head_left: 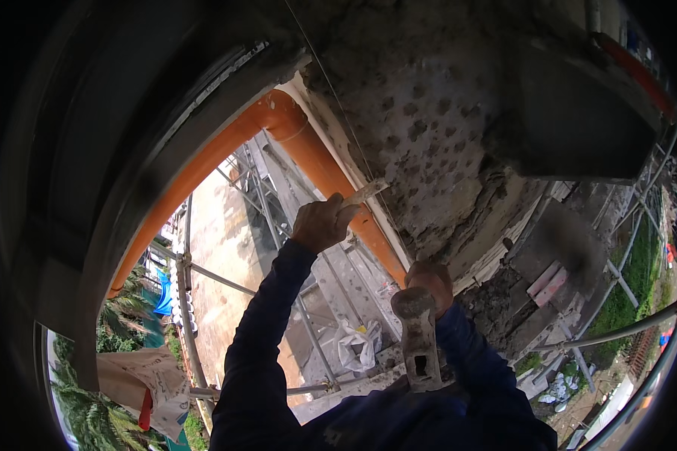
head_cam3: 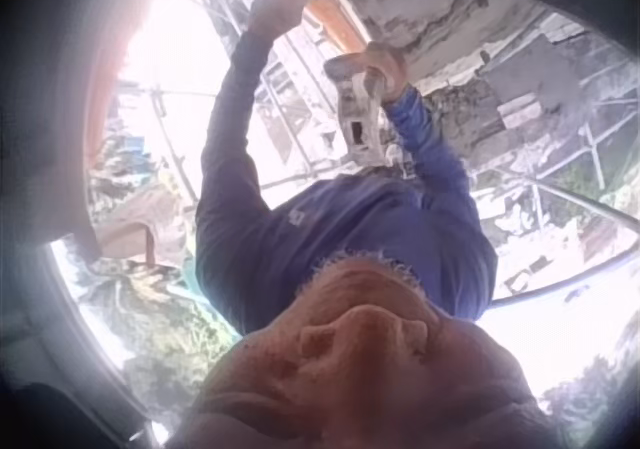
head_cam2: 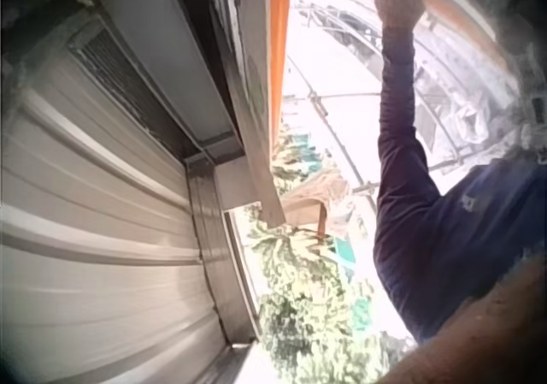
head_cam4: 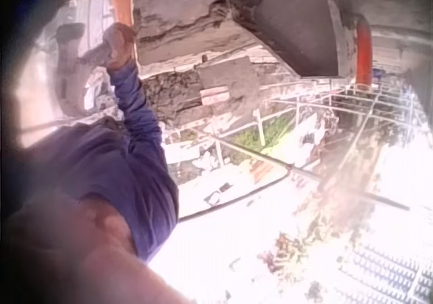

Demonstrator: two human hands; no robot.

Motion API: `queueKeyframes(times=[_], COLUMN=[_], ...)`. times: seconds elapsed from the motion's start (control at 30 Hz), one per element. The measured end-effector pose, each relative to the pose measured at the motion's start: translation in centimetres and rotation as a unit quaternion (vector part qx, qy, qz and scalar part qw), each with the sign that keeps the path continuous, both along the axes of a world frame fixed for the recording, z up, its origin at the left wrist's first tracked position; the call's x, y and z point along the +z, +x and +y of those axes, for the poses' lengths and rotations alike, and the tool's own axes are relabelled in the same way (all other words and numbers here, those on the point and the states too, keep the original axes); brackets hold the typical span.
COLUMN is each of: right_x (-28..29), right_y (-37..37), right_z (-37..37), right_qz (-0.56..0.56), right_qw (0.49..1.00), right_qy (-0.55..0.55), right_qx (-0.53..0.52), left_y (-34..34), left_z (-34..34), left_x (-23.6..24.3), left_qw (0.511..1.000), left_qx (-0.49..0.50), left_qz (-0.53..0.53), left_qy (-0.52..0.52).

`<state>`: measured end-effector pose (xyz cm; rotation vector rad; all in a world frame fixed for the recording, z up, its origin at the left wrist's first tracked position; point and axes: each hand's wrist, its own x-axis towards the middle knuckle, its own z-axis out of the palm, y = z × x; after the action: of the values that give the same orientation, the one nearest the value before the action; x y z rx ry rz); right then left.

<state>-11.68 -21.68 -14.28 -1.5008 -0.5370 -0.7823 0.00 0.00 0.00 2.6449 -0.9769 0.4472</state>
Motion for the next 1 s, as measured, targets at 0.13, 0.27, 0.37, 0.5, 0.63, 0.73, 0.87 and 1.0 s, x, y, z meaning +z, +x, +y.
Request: queueKeyframes(times=[0.13,0.27,0.37,0.5,0.63,0.73,0.87,1.0], right_x=[2.1,2.0,-2.5,-3.2,2.0,5.7,9.7,11.3], right_y=[1.5,-2.8,-5.5,-7.2,-7.8,-6.8,-5.9,-4.6], right_z=[-1.1,-0.5,-1.0,-1.3,-1.4,-0.3,0.0,0.5], right_qz=[0.203,0.155,0.203,0.230,0.194,0.197,0.160,0.122], right_qw=[0.965,0.985,0.975,0.971,0.981,0.979,0.984,0.991], right_qy=[-0.124,0.009,0.087,0.028,-0.021,-0.036,-0.057,-0.034], right_qx=[-0.111,-0.072,0.026,0.050,-0.007,-0.029,-0.051,-0.054], left_y=[0.8,0.2,-1.6,-2.3,-1.8,-1.4,-2.5,-1.7], left_z=[-0.1,-0.1,-1.2,-0.7,-0.4,-0.2,-2.0,-1.3], left_x=[0.7,-0.5,-0.2,-0.7,-0.7,-0.9,0.2,-0.8], left_qw=[0.998,0.998,1.000,1.000,0.998,0.987,0.969,0.965], left_qx=[0.005,0.029,0.008,-0.012,0.005,0.018,-0.006,-0.050], left_qz=[-0.068,-0.056,0.002,-0.013,0.040,0.107,0.115,0.108], left_qy=[0.009,0.003,-0.016,-0.020,-0.052,-0.118,-0.219,-0.235])
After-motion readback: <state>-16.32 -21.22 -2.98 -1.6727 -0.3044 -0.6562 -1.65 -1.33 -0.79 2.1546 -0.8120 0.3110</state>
